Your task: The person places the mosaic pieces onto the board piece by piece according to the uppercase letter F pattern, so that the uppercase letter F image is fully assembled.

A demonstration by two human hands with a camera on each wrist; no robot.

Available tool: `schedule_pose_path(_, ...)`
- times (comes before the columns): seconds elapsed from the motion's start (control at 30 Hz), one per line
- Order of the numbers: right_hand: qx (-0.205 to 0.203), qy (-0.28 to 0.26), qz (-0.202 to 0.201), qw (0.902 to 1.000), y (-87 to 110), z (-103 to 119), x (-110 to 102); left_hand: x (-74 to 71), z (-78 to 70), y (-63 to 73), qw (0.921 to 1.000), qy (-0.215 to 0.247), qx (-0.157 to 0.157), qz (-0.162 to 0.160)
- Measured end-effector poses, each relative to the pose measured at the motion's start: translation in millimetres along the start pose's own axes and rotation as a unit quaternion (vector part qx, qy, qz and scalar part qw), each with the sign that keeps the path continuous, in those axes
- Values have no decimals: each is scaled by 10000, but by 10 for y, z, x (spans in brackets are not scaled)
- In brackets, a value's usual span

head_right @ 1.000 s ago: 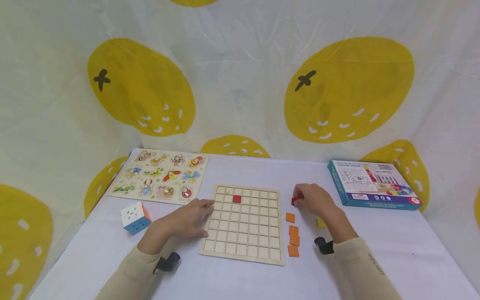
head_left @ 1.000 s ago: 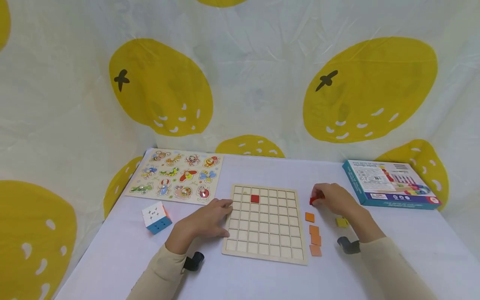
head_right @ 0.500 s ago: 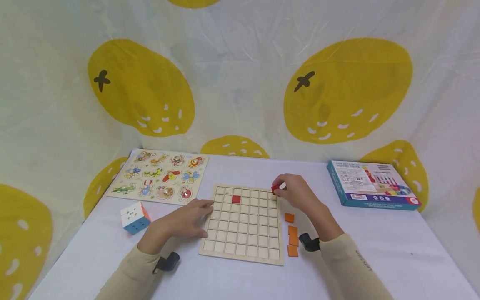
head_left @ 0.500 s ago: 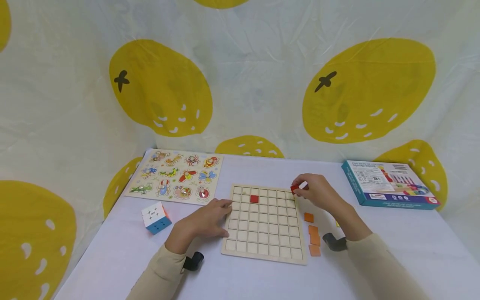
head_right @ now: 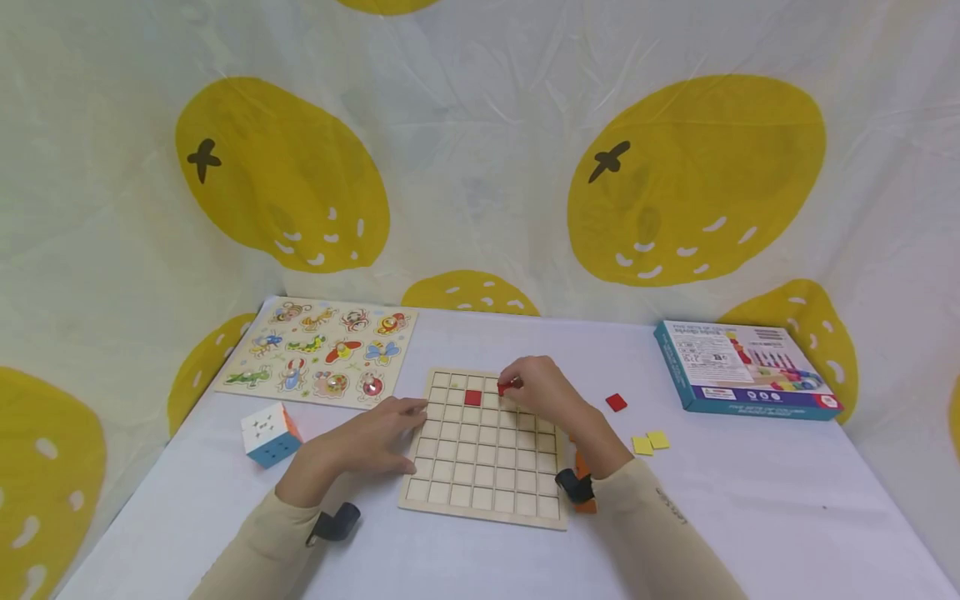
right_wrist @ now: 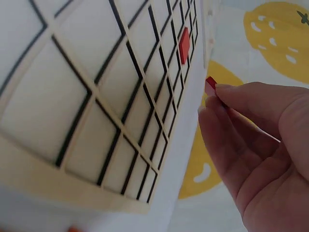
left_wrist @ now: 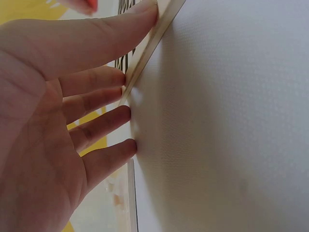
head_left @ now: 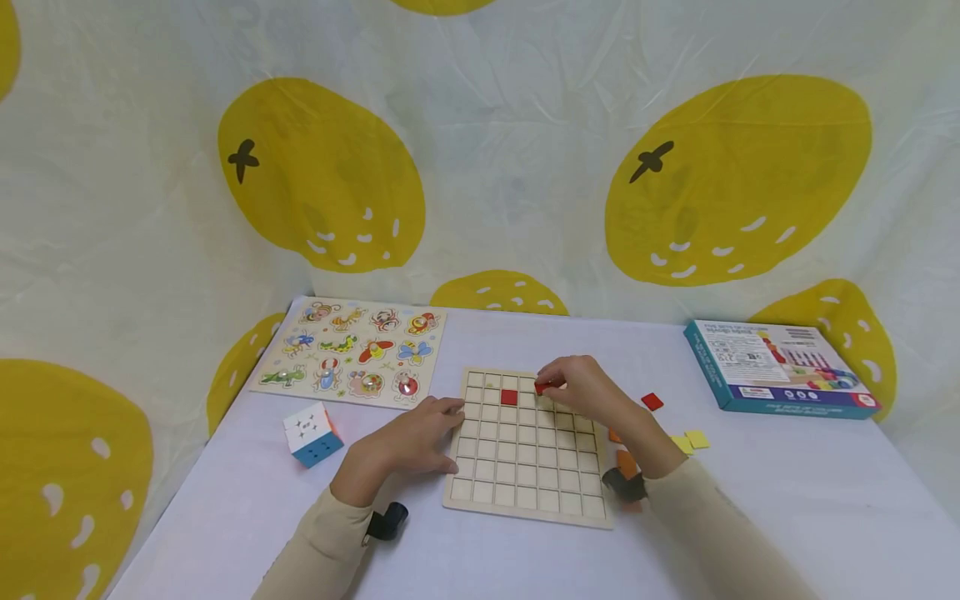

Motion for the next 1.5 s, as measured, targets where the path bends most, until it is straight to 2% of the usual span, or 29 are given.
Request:
schedule_pose_path(0.23,322,143,215,9991,-88,27,168,-2,4,0,10000,-27,-4,-12)
schedule_pose_path(0.5,499,288,135,9982,-102,44,224,-10,-1,8,10000,1,22,-51)
schedule_pose_path(0.73,547,480,78,9973,-118,58,232,-12,-8,8,10000,5,35,-34)
schedule_pose_path(1.13,317,467,8,9984,-123,94,243,-22,-5,8,10000,-36,-9,-13)
schedule_pose_path(1.5,588,516,-106,9969,-116,93,241,-15,10,-6,10000,30,3,1)
Point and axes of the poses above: each hand's wrist, its own y-axis away from the middle knuckle, its own x-axis out of the palm, z = x × y, the point moved 5 cm from there along -y, towards the middle knuckle, and after that the axes turned 7 degrees about z, right-handed, at the moved point
